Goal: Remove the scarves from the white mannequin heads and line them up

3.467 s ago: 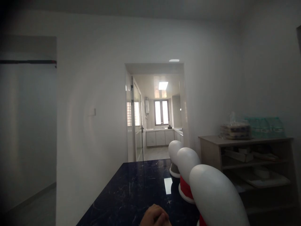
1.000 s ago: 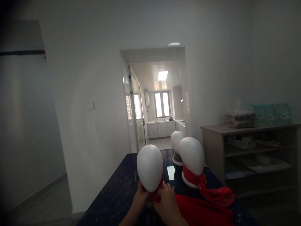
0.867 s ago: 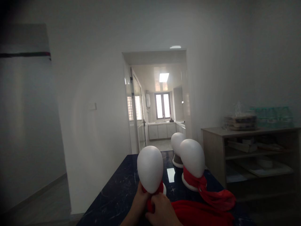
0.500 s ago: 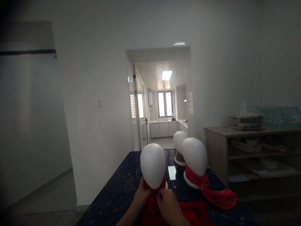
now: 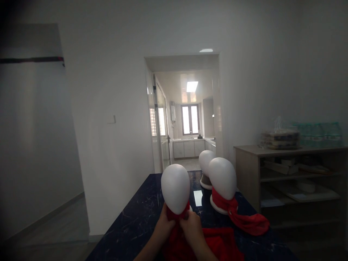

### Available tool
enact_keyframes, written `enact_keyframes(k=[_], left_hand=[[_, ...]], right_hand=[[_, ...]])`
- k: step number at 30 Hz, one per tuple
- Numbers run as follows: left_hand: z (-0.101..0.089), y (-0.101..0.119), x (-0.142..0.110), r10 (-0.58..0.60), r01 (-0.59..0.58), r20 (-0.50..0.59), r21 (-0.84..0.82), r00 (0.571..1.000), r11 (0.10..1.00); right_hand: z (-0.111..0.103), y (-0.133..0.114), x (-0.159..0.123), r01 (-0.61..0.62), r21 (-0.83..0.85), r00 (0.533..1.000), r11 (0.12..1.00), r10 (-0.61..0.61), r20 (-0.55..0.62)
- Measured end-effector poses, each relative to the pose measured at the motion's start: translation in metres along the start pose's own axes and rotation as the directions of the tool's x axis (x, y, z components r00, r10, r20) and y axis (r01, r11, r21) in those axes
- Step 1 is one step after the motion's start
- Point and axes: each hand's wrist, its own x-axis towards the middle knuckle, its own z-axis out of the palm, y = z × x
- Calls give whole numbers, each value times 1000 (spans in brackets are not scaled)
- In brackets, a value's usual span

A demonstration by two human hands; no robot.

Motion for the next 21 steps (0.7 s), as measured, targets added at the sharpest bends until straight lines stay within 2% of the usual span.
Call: enact_keyframes(k=[3, 7, 10, 13, 15, 17, 19, 21], left_hand=[[-4, 0, -1, 5, -6, -27, -21, 1000, 1000], [-5, 0, 1, -4, 3, -21, -45, 1000, 999], [-3, 1, 0, 28, -27, 9, -78, 1000, 997], [-3, 2, -1, 69, -66, 29, -107, 997, 992], [-4, 3, -2, 61, -54, 50, -127, 997, 990], [-7, 4, -3, 33, -24, 59, -142, 998, 990], [-9, 4, -3, 17, -9, 52, -155, 998, 988], [-11, 3, -2, 27, -16, 63, -177, 998, 984]], right_hand=[[-2, 4, 5, -45, 282, 999, 958, 49, -9], [-11, 13, 12, -146, 636, 981, 758, 195, -7], [-19, 17, 15, -198, 804, 957, 560, 287, 37], [-23, 15, 13, -234, 843, 962, 484, 240, 129], [-27, 11, 11, -281, 811, 959, 513, 187, 213], [-31, 7, 9, -306, 716, 951, 627, 170, 257], [-36, 6, 8, -264, 569, 960, 779, 153, 235], [-38, 8, 9, -165, 412, 980, 896, 103, 167]])
